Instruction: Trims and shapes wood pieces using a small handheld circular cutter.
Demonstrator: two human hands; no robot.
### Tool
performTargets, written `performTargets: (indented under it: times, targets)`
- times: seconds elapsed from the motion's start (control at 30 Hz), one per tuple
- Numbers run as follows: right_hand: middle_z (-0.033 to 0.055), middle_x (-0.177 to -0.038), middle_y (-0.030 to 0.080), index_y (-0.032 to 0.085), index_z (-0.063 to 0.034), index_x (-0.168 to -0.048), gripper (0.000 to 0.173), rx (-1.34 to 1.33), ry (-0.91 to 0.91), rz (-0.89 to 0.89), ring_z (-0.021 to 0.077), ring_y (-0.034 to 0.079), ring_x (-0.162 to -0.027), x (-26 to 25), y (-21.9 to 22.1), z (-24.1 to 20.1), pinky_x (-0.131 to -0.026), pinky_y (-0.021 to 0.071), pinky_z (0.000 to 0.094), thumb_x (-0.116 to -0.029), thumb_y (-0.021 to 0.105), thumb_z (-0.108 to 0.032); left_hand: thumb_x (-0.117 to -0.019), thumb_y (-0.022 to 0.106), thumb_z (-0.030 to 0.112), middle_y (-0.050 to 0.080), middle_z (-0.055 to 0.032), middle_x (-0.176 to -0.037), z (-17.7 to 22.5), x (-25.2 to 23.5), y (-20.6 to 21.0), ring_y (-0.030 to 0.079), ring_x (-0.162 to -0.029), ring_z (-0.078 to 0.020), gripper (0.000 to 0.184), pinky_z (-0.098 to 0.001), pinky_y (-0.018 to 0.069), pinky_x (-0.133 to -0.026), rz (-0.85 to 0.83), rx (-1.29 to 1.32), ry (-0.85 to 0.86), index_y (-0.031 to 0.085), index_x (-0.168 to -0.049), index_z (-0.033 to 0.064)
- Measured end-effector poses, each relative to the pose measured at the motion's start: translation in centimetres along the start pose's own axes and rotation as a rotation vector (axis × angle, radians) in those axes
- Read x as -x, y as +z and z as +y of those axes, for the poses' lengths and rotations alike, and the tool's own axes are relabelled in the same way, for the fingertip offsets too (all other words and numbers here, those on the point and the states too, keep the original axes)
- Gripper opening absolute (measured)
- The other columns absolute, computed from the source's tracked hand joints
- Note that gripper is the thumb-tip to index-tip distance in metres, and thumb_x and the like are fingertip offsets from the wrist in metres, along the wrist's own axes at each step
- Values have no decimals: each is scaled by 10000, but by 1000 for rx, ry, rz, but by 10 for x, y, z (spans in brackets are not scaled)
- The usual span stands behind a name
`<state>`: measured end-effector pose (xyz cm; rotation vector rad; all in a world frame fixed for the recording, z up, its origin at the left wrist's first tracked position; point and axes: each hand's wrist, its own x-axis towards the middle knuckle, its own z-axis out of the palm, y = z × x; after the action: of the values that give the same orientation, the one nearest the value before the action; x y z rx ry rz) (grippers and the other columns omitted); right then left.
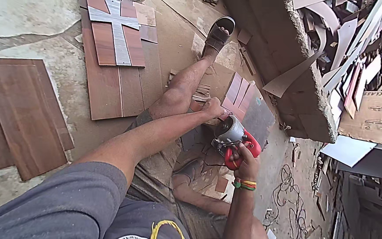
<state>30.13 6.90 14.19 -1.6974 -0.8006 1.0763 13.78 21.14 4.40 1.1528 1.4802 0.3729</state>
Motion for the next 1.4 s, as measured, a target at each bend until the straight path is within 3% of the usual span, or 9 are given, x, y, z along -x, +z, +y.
performTargets:
  times: [0.6, 1.13, 1.3, 1.4]
  targets:
    - [54, -517, 493, 550, 14, -957, 63, -1, 1, -16, 167, 521, -381, -7, 2, -3, -392, 537, 359, -927, 575, -35, -893, 772, 420, 696, -200, -987, -2, -4, 1, 692, -970, -353, 419, -578, 557, -820, 16, -1, 13, 692, -935, 12]
    - [56, -527, 512, 556, 16, -944, 45, 11, -4, -28, 163, 526, -385, -13, 3, -6, -392, 537, 353, -950, 563, -28, -907, 767, 407, 700, -210, -1050, 0, -2, 0, 688, -1022, -359, 424, -576, 554, -867, -7, -2, 20, 709, -999, -3]
    - [71, -536, 512, 560, 17, -939, 56, 15, -20, -39, 175, 524, -387, -17, 2, -5, -392, 535, 364, -934, 580, -34, -891, 774, 411, 699, -208, -1002, -2, -5, 1, 694, -980, -354, 422, -576, 560, -834, 4, 8, 21, 699, -920, -3]
    - [67, -534, 514, 565, 20, -950, 58, 27, -21, -42, 169, 523, -387, -18, 2, -6, -391, 531, 354, -939, 576, -37, -894, 776, 412, 699, -205, -1001, -1, -3, -1, 695, -968, -350, 426, -564, 563, -826, -8, 18, 10, 699, -939, -5]
